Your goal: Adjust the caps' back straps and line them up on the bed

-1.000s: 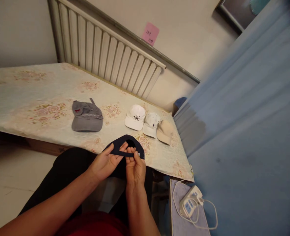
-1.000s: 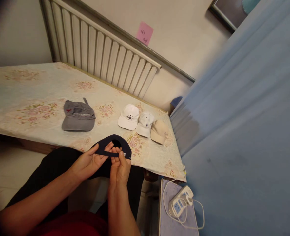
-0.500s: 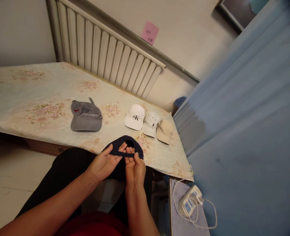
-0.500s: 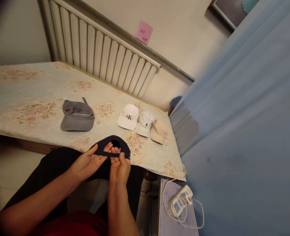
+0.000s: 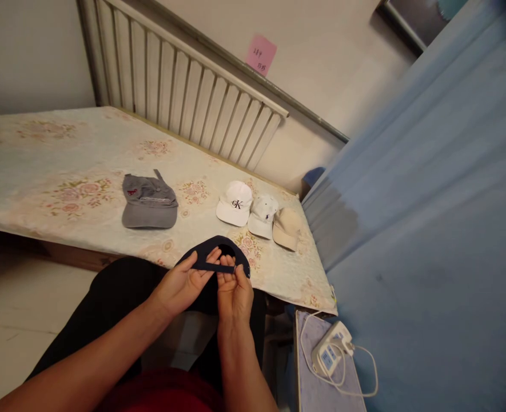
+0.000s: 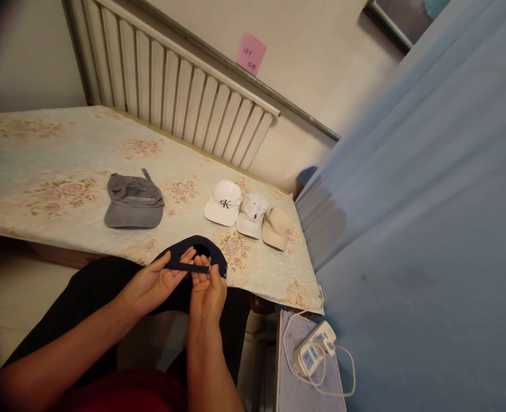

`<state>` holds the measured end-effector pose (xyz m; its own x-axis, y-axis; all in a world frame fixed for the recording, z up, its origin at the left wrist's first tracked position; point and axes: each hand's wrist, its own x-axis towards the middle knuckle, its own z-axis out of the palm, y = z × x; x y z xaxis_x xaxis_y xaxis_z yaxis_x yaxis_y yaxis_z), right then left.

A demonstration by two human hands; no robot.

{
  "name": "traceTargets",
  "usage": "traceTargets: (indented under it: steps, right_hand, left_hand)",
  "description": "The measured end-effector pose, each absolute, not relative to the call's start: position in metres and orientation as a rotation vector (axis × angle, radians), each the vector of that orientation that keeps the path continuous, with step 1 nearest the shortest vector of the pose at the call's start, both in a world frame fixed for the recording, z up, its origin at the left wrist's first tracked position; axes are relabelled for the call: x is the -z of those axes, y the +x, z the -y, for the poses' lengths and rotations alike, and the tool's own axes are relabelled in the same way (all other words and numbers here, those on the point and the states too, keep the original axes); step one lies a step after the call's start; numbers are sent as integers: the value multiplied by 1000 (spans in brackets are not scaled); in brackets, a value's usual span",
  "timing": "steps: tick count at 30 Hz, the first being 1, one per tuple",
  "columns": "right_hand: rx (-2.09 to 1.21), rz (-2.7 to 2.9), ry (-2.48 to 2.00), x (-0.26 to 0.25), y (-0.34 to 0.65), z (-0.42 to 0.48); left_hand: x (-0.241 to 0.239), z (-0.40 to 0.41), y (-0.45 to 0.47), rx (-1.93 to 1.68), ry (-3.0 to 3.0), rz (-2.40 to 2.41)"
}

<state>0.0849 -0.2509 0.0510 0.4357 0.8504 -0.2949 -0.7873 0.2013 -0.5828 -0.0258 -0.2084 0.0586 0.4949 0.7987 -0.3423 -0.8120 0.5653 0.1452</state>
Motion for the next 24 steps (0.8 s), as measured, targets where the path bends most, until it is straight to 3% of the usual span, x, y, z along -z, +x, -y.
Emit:
traceTargets:
  steps: [24]
  right_hand:
    - [-1172,73,-761,-56,85,252]
  left_hand:
    - [-57,210,-28,-971,1,-388]
